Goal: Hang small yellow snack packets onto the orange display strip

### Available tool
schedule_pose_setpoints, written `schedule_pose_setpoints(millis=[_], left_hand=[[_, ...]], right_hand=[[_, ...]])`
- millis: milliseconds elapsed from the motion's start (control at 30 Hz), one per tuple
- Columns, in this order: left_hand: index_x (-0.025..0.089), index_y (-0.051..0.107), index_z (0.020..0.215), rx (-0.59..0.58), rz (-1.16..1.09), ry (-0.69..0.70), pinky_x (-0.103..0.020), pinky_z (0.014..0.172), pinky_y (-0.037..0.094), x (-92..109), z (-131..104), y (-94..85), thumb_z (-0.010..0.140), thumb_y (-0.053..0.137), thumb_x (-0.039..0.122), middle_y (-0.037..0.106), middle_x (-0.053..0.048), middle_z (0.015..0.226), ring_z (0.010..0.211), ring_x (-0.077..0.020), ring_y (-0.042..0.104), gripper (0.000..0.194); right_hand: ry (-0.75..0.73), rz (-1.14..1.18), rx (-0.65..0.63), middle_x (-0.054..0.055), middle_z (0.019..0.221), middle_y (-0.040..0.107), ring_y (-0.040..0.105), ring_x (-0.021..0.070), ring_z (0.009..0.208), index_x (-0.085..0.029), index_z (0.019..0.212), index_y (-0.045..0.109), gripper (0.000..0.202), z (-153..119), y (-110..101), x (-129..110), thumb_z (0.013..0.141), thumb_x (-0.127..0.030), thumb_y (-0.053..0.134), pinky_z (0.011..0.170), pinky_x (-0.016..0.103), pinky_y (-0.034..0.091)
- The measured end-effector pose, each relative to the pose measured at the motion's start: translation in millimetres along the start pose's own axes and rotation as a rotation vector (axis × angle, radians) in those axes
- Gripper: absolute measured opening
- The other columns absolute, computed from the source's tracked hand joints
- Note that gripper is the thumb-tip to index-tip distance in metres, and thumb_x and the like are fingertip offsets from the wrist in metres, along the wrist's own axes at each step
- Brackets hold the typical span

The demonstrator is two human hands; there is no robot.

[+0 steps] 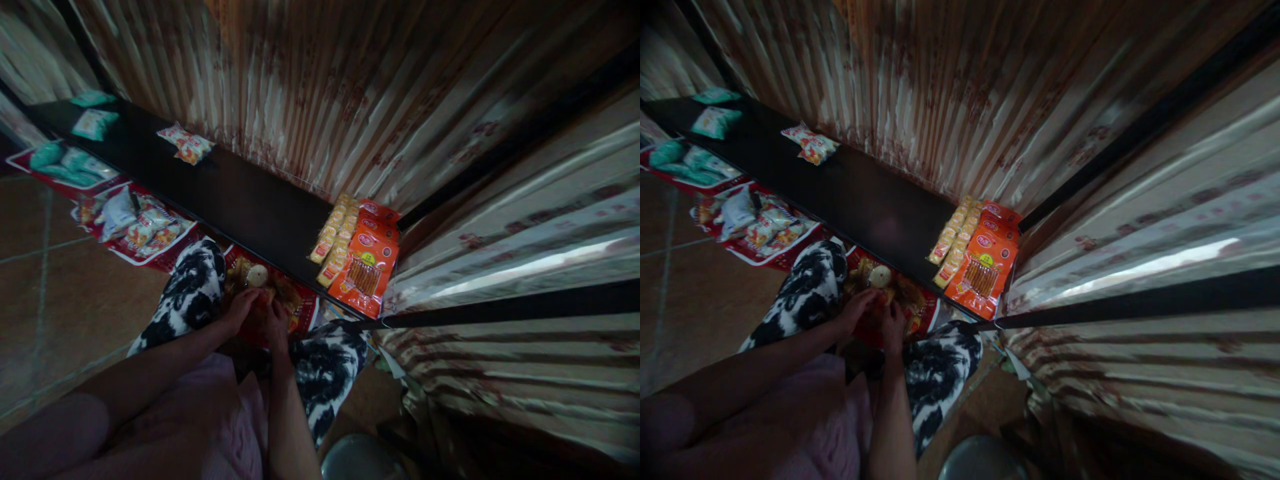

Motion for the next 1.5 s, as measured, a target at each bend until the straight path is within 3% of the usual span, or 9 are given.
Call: schedule_pose_setpoints(millis=[333, 633, 867, 1067, 1333, 1500], left_hand=[[0.018, 0.067, 0.078, 0.019, 0.215, 0.102, -0.036, 0.091, 0.045, 2.8, 7.5, -1.7, 0.059, 0.065, 0.018, 0.072, -0.006, 0.09, 0.093, -0.0253, 0.063, 0.019], [0.019, 0.068, 0.08, -0.05, 0.338, 0.208, -0.035, 0.09, 0.045, 9.1, 6.5, 7.1, 0.059, 0.067, 0.02, 0.072, -0.007, 0.09, 0.091, -0.027, 0.064, 0.021], [0.02, 0.067, 0.089, 0.043, 0.491, 0.335, -0.037, 0.093, 0.044, 20.6, -2.9, 6.2, 0.063, 0.067, 0.026, 0.071, -0.008, 0.097, 0.095, -0.0273, 0.063, 0.027], [0.017, 0.06, 0.105, 0.017, 0.727, 0.512, -0.041, 0.094, 0.046, 36.2, -19.4, 20.9, 0.077, 0.052, 0.033, 0.068, -0.011, 0.108, 0.102, -0.0249, 0.062, 0.034], [0.018, 0.056, 0.101, -0.008, 0.735, 0.574, -0.037, 0.083, 0.052, 49.0, -30.1, 32.2, 0.079, 0.05, 0.034, 0.07, -0.009, 0.097, 0.089, -0.0215, 0.066, 0.027], [0.018, 0.056, 0.102, -0.022, 0.714, 0.624, -0.039, 0.084, 0.052, 53.9, -30.4, 37.7, 0.08, 0.049, 0.032, 0.07, -0.009, 0.099, 0.091, -0.022, 0.066, 0.028]], right_hand=[[-0.097, 0.011, 0.037, 0.006, 0.108, 0.07, 0.061, 0.0208, 0.103, -0.022, 0.102, 0.069, 0.034, -1.9, -4.5, -12.8, 0.079, -0.04, 0.053, 0.097, 0.034, 0.041], [-0.116, -0.022, 0.062, 0.009, 0.116, 0.066, 0.059, 0.0226, 0.109, -0.02, 0.113, 0.065, 0.042, -6.8, -10.8, -16.9, 0.082, -0.046, 0.051, 0.097, 0.035, 0.041], [-0.275, -0.273, 0.198, 0.013, 0.105, 0.068, 0.062, 0.0231, 0.098, -0.018, 0.108, 0.066, 0.04, -15.5, -20.4, -29.8, 0.086, -0.045, 0.048, 0.089, 0.035, 0.045], [-0.454, -0.419, 0.299, 0.012, 0.099, 0.068, 0.062, 0.0207, 0.093, -0.015, 0.108, 0.064, 0.04, -25.8, -26.2, -53.3, 0.091, -0.043, 0.041, 0.083, 0.034, 0.048], [-0.499, -0.409, 0.333, 0.012, 0.098, 0.068, 0.064, 0.0188, 0.09, -0.014, 0.107, 0.063, 0.036, -28.8, -33.4, -68.9, 0.09, -0.039, 0.043, 0.08, 0.031, 0.05], [-0.513, -0.41, 0.337, 0.011, 0.1, 0.069, 0.064, 0.0196, 0.093, -0.015, 0.108, 0.063, 0.034, -24.9, -36.5, -77.4, 0.089, -0.037, 0.046, 0.082, 0.032, 0.05]])
Point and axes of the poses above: each hand's wrist, its own z-axis towards the middle knuckle, its own y-axis out of the palm, x = y × z, the point moved 7 cm from there along z, towards the middle knuckle
